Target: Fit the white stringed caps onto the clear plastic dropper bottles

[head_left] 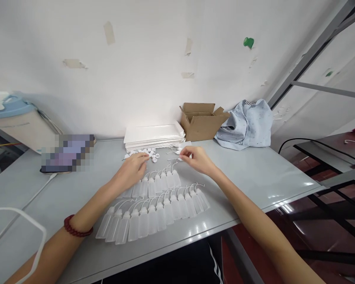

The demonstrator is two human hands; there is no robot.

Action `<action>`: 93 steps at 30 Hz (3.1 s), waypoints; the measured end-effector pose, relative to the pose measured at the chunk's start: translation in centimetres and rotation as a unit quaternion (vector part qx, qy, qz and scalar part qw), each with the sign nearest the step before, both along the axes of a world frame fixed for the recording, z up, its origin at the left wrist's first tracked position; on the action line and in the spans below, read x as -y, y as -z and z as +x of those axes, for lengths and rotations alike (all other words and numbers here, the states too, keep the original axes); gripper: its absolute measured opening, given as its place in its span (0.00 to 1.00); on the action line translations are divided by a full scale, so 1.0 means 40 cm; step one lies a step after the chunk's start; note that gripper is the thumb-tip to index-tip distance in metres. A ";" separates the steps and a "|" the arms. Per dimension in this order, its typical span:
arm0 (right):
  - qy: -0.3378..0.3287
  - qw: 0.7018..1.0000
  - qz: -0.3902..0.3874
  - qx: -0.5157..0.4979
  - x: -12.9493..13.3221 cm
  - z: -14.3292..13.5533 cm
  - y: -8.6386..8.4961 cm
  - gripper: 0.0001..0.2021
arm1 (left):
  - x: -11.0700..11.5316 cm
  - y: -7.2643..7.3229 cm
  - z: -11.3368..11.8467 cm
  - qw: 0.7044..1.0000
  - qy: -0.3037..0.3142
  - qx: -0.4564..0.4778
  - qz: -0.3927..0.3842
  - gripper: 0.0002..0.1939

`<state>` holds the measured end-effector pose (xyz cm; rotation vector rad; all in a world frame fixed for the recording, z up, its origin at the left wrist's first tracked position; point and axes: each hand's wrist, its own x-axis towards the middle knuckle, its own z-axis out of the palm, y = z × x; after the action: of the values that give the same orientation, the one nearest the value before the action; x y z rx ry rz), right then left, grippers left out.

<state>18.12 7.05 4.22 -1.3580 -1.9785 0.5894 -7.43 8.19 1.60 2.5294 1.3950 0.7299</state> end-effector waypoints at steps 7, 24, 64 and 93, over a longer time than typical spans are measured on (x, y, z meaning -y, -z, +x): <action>-0.105 0.978 -0.115 0.135 0.049 -0.032 0.005 0.10 | 0.039 -0.051 0.000 0.992 -0.052 0.116 0.003 0.13; -0.058 0.980 -0.148 0.120 0.044 -0.030 0.005 0.08 | 0.143 -0.096 0.020 0.945 -0.091 0.234 -0.212 0.14; -0.236 0.827 -0.381 -0.338 0.095 -0.089 0.008 0.16 | 0.166 -0.110 0.033 0.930 0.030 0.250 -0.267 0.14; -0.199 0.867 -0.313 -0.332 0.111 -0.096 0.005 0.15 | 0.182 -0.094 0.050 0.935 0.015 0.280 -0.219 0.11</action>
<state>14.27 2.61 4.02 -0.8586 -1.5153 1.7525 -5.44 0.92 5.37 1.8037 1.1520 0.9179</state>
